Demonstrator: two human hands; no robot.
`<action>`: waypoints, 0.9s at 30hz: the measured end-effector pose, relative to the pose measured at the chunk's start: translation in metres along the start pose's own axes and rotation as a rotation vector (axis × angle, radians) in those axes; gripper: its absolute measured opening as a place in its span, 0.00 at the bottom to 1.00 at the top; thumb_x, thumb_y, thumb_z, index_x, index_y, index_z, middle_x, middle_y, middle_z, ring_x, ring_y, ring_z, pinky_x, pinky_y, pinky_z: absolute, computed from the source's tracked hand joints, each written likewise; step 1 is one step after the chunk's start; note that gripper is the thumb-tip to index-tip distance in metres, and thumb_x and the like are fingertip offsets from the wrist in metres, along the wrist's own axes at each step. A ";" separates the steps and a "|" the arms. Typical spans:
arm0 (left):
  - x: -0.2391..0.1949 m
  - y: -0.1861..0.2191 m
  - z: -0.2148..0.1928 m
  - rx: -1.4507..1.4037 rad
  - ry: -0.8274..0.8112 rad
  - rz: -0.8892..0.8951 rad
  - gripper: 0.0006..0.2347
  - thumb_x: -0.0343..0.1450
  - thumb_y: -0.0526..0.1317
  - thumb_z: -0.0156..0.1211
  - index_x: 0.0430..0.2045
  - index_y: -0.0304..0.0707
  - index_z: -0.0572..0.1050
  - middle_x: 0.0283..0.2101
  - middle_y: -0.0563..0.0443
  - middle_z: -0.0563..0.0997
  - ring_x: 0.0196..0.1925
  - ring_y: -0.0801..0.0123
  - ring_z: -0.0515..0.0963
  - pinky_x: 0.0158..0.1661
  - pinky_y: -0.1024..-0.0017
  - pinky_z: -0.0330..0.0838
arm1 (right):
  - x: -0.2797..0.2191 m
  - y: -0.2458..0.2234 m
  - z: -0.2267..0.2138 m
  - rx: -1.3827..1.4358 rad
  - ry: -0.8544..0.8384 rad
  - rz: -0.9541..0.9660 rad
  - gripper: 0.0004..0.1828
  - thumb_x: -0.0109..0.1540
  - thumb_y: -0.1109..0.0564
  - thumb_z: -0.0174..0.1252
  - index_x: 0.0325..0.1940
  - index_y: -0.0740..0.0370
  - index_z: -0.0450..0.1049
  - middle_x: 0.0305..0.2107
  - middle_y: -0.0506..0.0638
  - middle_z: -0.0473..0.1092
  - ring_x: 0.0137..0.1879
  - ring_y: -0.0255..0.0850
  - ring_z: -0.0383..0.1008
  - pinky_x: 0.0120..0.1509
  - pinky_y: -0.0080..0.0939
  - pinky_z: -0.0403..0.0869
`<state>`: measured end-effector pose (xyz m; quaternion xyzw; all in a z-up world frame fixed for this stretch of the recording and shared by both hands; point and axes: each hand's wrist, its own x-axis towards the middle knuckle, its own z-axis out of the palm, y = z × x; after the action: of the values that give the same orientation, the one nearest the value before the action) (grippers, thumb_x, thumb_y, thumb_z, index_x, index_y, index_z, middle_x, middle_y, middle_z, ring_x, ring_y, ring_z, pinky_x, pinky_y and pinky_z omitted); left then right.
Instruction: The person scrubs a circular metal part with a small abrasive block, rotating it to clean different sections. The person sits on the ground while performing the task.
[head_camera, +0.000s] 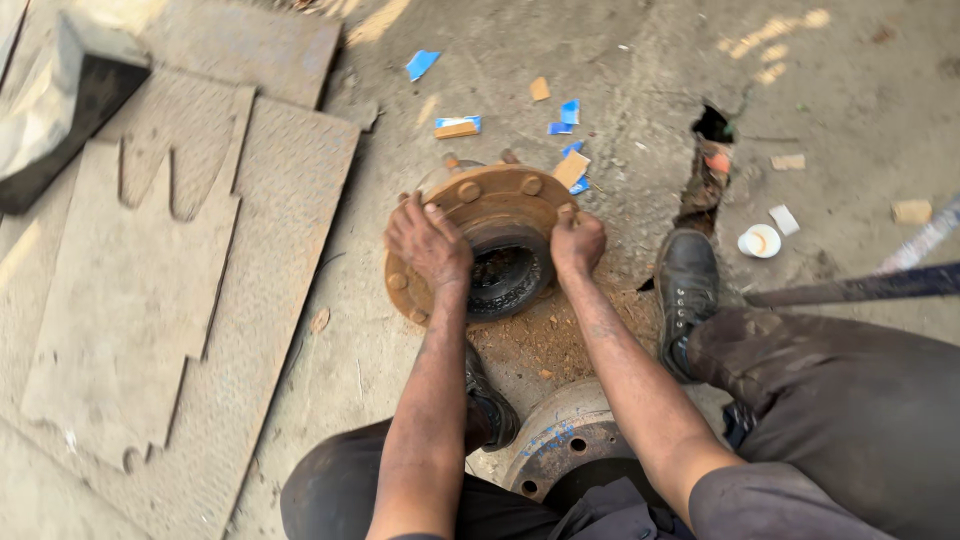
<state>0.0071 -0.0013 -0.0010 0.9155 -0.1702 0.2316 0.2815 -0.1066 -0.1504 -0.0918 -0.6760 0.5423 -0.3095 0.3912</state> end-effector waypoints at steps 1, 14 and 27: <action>-0.001 -0.002 0.000 -0.006 0.000 0.004 0.19 0.79 0.47 0.37 0.54 0.35 0.73 0.52 0.40 0.74 0.60 0.52 0.69 0.64 0.52 0.56 | -0.001 -0.005 -0.001 0.030 0.030 -0.068 0.20 0.68 0.49 0.60 0.26 0.64 0.78 0.20 0.54 0.74 0.27 0.41 0.74 0.32 0.47 0.68; 0.015 -0.036 -0.012 -0.280 -0.045 0.003 0.20 0.83 0.44 0.31 0.47 0.40 0.79 0.33 0.49 0.80 0.37 0.64 0.76 0.59 0.59 0.68 | -0.058 -0.122 -0.027 -0.056 -0.272 -0.794 0.13 0.69 0.53 0.57 0.34 0.62 0.76 0.17 0.52 0.73 0.20 0.43 0.73 0.25 0.48 0.69; 0.028 -0.064 -0.002 -0.286 -0.389 -0.364 0.21 0.79 0.52 0.33 0.42 0.45 0.78 0.35 0.46 0.83 0.40 0.59 0.82 0.52 0.50 0.70 | -0.047 -0.108 0.034 -0.474 -0.192 -0.987 0.11 0.71 0.56 0.56 0.37 0.64 0.76 0.12 0.46 0.67 0.12 0.33 0.62 0.10 0.37 0.63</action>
<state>0.0580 0.0454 -0.0129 0.9092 -0.0848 -0.0285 0.4066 -0.0356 -0.0869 -0.0150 -0.9445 0.1782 -0.2626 0.0845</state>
